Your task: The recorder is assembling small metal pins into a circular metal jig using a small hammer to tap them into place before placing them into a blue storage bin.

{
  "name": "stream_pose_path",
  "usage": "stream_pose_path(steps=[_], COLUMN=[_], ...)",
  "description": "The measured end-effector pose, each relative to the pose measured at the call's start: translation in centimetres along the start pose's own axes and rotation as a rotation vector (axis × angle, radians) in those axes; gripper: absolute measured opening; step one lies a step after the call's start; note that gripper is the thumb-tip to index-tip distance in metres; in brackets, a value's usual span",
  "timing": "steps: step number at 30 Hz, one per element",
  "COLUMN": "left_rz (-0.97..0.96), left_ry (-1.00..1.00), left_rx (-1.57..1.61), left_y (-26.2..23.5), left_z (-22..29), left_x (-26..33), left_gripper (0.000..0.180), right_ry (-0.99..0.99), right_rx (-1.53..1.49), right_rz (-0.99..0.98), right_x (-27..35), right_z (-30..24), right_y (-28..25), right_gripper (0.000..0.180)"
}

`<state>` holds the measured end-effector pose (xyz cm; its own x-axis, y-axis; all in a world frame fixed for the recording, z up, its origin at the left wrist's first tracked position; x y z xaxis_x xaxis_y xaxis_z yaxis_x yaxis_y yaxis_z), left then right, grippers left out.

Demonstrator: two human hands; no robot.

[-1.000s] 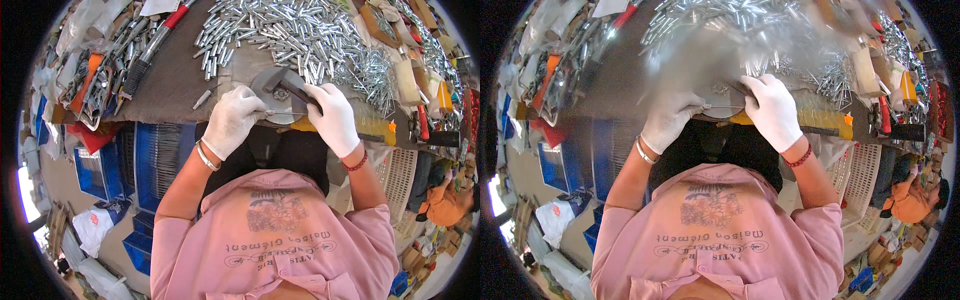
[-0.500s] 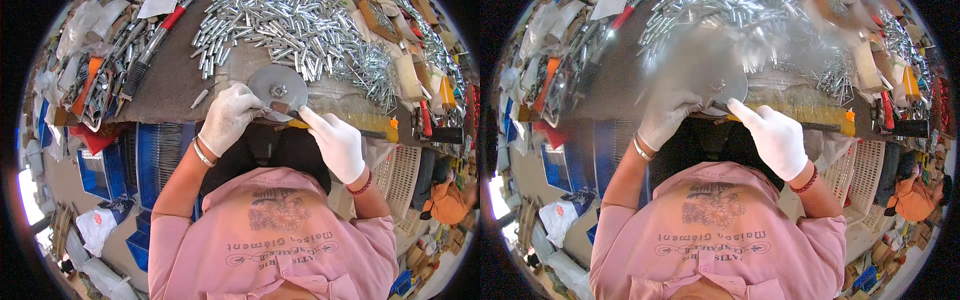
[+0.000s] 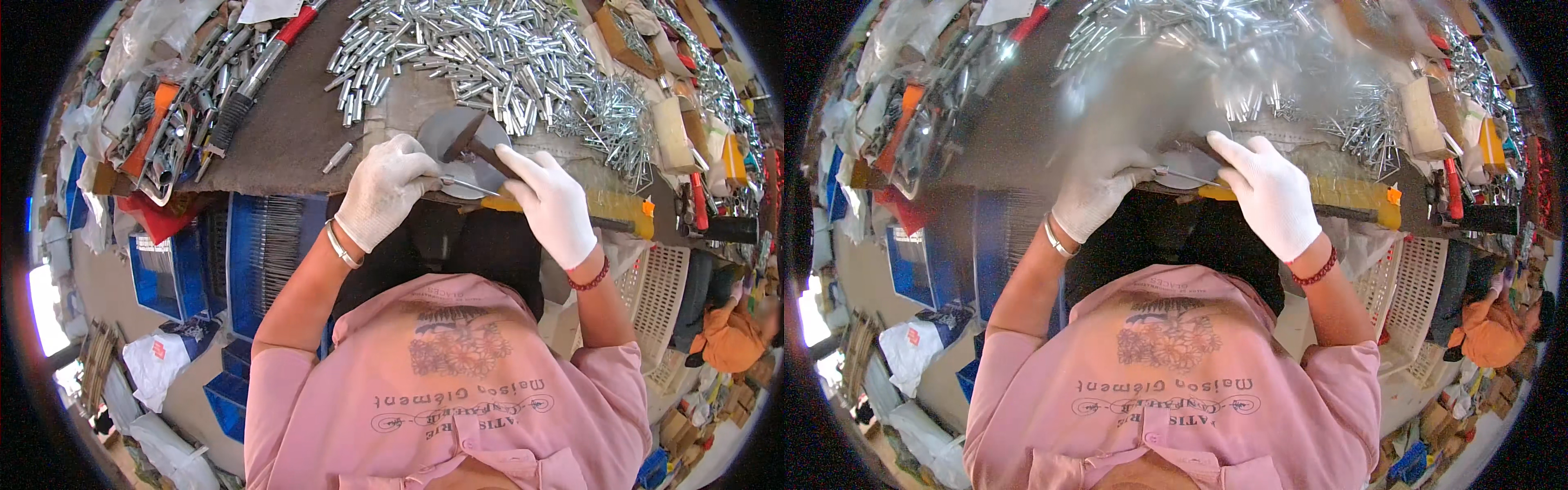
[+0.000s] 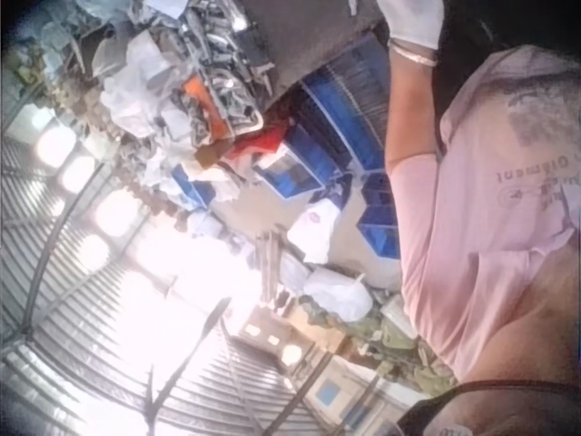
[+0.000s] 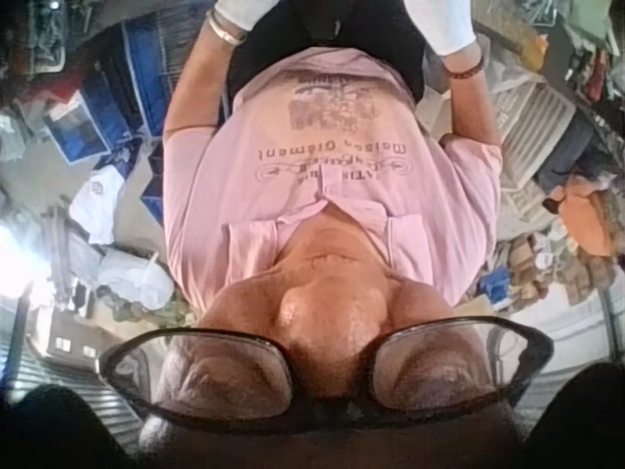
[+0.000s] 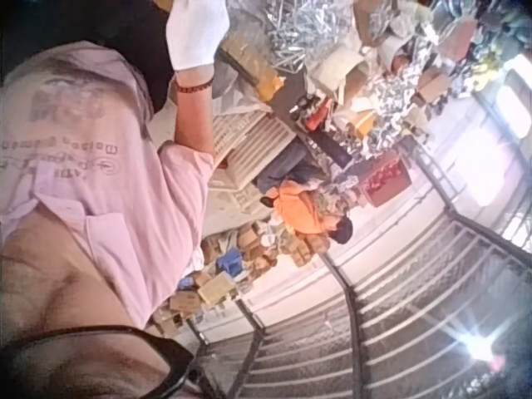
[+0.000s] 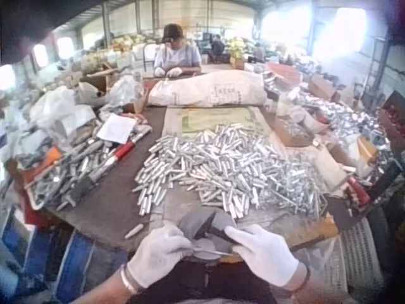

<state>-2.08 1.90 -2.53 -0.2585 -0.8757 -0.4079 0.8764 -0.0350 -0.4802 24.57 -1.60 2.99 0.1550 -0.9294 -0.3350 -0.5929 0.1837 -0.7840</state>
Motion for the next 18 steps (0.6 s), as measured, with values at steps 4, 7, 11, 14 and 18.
stream_pose_path(steps=[4, 7, 11, 14, 18], left_rz=[0.024, 0.029, 0.068, 0.28, 0.19], left_ry=[-0.008, -0.015, -0.036, -0.104, -0.496], left_rx=[0.027, 0.026, -0.09, -0.096, 0.162], left_y=[0.3, 0.3, 0.0, 1.0, 1.6], left_z=[-0.4, -0.3, 1.1, 3.1, 5.2], left_x=[0.2, 0.3, 0.6, 2.5, 3.6], left_gripper=[0.019, 0.02, 0.026, 0.031, 0.051], right_ry=[-0.227, -0.084, 0.113, 0.46, 0.694], right_rx=[0.274, 0.201, -0.051, -0.401, -0.593], right_rz=[0.112, -0.003, -0.128, -0.369, -0.417], right_x=[-0.7, 1.1, 2.5, 2.9, 3.4], right_z=[-0.5, -2.0, -2.3, -2.3, -3.5], right_y=[0.3, 1.8, 2.3, 2.8, 2.9], right_gripper=[0.03, 0.021, 0.012, 0.021, 0.021])
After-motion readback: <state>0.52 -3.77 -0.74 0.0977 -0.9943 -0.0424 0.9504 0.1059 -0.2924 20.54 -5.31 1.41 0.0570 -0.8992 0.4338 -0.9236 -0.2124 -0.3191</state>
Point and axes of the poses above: each hand's wrist, its own x-axis away from the middle knuckle, its own y-axis out of the palm, z = x × y, the point moved 1 cm from there along -x, towards the middle knuckle, and after that the axes turned 10 degrees about z, right-handed, at the moved point
